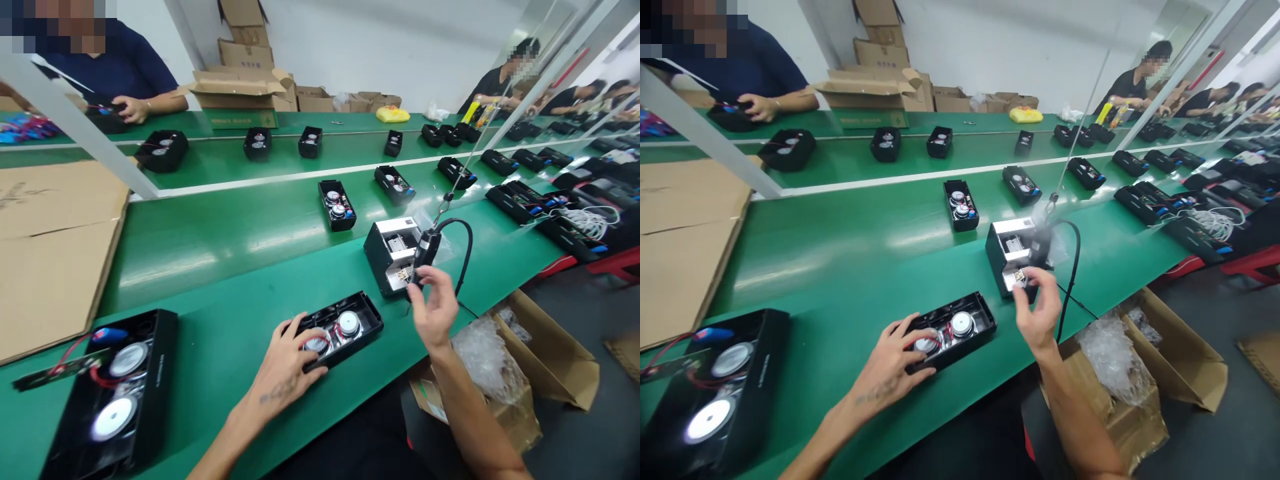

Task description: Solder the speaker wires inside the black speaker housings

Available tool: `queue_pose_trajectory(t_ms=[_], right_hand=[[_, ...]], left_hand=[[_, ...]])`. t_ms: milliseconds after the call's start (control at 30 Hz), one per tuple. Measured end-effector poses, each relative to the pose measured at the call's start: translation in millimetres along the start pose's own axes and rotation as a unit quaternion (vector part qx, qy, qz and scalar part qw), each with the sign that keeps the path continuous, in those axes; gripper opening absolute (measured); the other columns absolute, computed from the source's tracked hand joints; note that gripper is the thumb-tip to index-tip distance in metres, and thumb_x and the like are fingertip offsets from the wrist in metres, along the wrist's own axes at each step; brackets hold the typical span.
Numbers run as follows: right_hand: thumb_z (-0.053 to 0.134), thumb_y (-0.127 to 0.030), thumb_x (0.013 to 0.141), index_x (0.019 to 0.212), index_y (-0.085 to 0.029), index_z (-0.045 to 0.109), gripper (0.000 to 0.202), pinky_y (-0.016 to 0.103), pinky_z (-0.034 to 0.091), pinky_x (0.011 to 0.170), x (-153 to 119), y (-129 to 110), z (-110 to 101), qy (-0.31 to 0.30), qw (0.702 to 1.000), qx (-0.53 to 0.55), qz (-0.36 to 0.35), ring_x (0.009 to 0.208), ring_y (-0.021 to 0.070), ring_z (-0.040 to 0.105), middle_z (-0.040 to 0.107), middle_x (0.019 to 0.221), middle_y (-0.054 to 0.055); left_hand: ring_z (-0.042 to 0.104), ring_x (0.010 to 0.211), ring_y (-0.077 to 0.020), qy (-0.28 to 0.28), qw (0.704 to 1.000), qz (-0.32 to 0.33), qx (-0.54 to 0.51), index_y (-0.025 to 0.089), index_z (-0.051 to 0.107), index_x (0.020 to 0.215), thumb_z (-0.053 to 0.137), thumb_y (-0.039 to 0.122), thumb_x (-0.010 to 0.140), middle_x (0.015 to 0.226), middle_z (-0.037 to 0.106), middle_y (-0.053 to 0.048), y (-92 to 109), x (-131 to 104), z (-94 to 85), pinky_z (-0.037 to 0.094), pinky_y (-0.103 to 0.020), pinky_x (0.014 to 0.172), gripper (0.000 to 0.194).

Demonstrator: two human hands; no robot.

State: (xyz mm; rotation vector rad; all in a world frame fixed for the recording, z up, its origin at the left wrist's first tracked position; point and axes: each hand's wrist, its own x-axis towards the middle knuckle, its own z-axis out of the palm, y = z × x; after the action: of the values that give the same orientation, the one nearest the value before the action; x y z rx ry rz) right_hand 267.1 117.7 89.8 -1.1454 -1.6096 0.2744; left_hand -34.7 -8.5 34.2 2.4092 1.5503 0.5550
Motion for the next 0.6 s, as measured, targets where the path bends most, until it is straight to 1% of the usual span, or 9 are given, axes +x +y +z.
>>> queue_pose_trajectory(t_ms=[33, 67, 133, 200, 300, 400, 467, 533, 600], right_hand=[[0.07, -0.038, 0.101, 0.141, -0.021, 0.062, 0.044, 0.048, 0.059, 0.098, 1.8, 16.7, -6.3, 0.047, 0.998, -0.031, 0.035, 0.119, 0.0305, 0.069, 0.067, 0.133, 0.017], [0.071, -0.043, 0.098, 0.143, -0.019, 0.06, 0.052, 0.05, 0.059, 0.099, 3.7, 32.6, -10.0, 0.058, 0.995, -0.052, 0.068, 0.121, 0.0323, 0.068, 0.064, 0.138, 0.019], [0.074, -0.05, 0.094, 0.14, -0.018, 0.061, 0.058, 0.053, 0.059, 0.1, 6.3, 58.7, -11.3, 0.011, 0.99, -0.05, 0.131, 0.12, 0.034, 0.069, 0.066, 0.138, 0.021], [0.079, -0.052, 0.088, 0.127, -0.018, 0.066, 0.054, 0.051, 0.06, 0.098, 4.4, 73.4, -7.2, -0.016, 0.985, -0.011, 0.173, 0.11, 0.0323, 0.073, 0.074, 0.124, 0.017], [0.087, -0.046, 0.08, 0.114, -0.02, 0.065, 0.048, 0.042, 0.062, 0.083, -6.6, 76.1, 1.7, 0.007, 0.979, 0.084, 0.185, 0.081, 0.0236, 0.073, 0.076, 0.092, 0.005], [0.08, -0.042, 0.088, 0.109, -0.021, 0.063, 0.035, 0.033, 0.056, 0.061, -12.4, 69.7, 7.3, -0.023, 0.965, 0.184, 0.185, 0.051, 0.0151, 0.059, 0.062, 0.063, -0.008], [0.078, -0.041, 0.09, 0.109, -0.022, 0.062, 0.031, 0.03, 0.051, 0.055, -4.6, 66.1, 6.7, -0.025, 0.96, 0.21, 0.184, 0.045, 0.0131, 0.053, 0.056, 0.057, -0.011], [0.077, -0.04, 0.092, 0.107, -0.024, 0.061, 0.028, 0.029, 0.05, 0.055, 12.0, 62.7, 2.5, 0.013, 0.959, 0.233, 0.164, 0.047, 0.0123, 0.054, 0.059, 0.061, -0.01], [0.075, -0.041, 0.095, 0.102, -0.024, 0.062, 0.022, 0.029, 0.052, 0.058, 32.1, 58.6, -2.3, 0.058, 0.958, 0.252, 0.122, 0.05, 0.012, 0.056, 0.061, 0.066, -0.008]], left_hand=[[0.05, 0.15, -0.0439, 0.029, 0.999, 0.012, 0.02, 0.027, 0.081, 0.082, 0.084, 0.035, 0.089, 0.131, 0.078, -0.003, 5.0, -5.9, 7.0, 0.044, -0.063, 0.116, 0.011], [0.049, 0.151, -0.0451, 0.055, 0.998, 0.021, 0.034, 0.026, 0.079, 0.082, 0.085, 0.034, 0.088, 0.13, 0.078, -0.002, 9.3, -11.3, 13.5, 0.043, -0.064, 0.117, 0.012], [0.047, 0.152, -0.0463, 0.091, 0.994, 0.03, 0.048, 0.024, 0.078, 0.087, 0.088, 0.033, 0.085, 0.129, 0.079, -0.001, 15.0, -19.6, 23.8, 0.039, -0.064, 0.12, 0.013], [0.046, 0.153, -0.0458, 0.106, 0.992, 0.032, 0.055, 0.024, 0.078, 0.092, 0.091, 0.033, 0.081, 0.129, 0.079, -0.001, 17.0, -24.1, 29.5, 0.036, -0.063, 0.123, 0.019], [0.045, 0.155, -0.0442, 0.112, 0.991, 0.033, 0.059, 0.025, 0.077, 0.094, 0.092, 0.033, 0.078, 0.131, 0.079, -0.001, 15.9, -26.2, 32.1, 0.034, -0.062, 0.127, 0.023], [0.046, 0.155, -0.043, 0.123, 0.991, 0.029, 0.052, 0.026, 0.077, 0.093, 0.091, 0.033, 0.08, 0.13, 0.079, 0.0, 12.9, -26.2, 33.9, 0.033, -0.06, 0.127, 0.021], [0.046, 0.155, -0.0417, 0.134, 0.99, 0.025, 0.04, 0.026, 0.076, 0.091, 0.088, 0.034, 0.083, 0.13, 0.08, 0.0, 10.3, -25.7, 36.2, 0.034, -0.06, 0.126, 0.016], [0.047, 0.155, -0.0409, 0.145, 0.989, 0.022, 0.025, 0.027, 0.076, 0.089, 0.084, 0.034, 0.086, 0.13, 0.08, 0.001, 8.1, -24.8, 38.5, 0.035, -0.059, 0.125, 0.012], [0.047, 0.154, -0.0407, 0.152, 0.988, 0.022, 0.014, 0.028, 0.075, 0.089, 0.081, 0.035, 0.089, 0.13, 0.08, 0.001, 7.4, -23.3, 39.4, 0.036, -0.06, 0.124, 0.01]])
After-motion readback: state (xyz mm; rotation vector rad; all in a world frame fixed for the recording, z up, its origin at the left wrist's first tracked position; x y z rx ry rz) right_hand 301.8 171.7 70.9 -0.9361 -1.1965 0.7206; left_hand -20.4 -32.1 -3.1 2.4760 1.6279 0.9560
